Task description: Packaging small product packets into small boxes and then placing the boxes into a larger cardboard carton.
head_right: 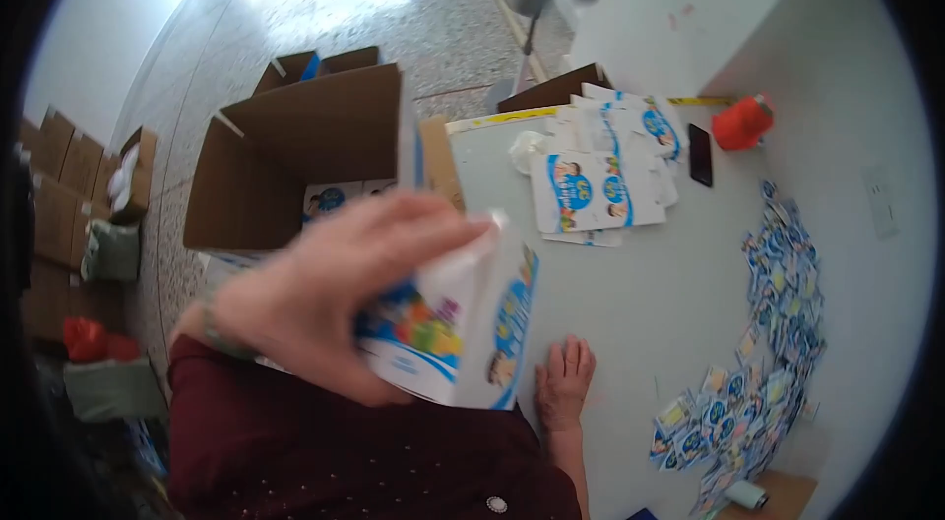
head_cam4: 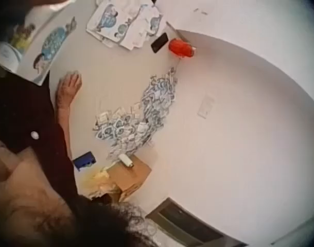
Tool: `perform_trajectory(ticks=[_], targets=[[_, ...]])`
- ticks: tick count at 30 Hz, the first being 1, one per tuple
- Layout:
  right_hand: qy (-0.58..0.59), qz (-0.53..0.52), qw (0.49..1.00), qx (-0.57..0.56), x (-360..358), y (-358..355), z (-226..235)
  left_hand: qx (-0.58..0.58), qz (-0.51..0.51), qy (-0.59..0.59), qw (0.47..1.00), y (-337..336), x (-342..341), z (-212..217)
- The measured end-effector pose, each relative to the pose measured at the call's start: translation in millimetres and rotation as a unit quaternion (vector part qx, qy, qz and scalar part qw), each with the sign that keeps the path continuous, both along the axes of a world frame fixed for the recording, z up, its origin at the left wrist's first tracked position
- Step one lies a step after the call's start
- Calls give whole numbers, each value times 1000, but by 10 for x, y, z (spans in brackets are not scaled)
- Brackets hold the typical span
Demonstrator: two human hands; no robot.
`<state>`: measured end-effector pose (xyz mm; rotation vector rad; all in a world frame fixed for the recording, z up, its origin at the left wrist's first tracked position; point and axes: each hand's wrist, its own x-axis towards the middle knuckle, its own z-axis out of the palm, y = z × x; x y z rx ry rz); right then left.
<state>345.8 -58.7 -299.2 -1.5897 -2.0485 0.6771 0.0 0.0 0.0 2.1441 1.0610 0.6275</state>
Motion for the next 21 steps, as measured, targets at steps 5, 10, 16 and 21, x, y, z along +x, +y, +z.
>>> perform_trajectory(ticks=[5,10,16,21], targets=[[-175,92,975,99,-63,59,109,-125,-5,-256,958,328,-753,167],[-167,94,976,100,-91,54,139,-182,123,-98,971,579,-1237,185],[-169,86,977,95,-96,32,149,-239,142,89,956,872,-1439,-195],[-181,92,975,94,-83,54,157,-284,153,302,897,1038,-1314,-780]])
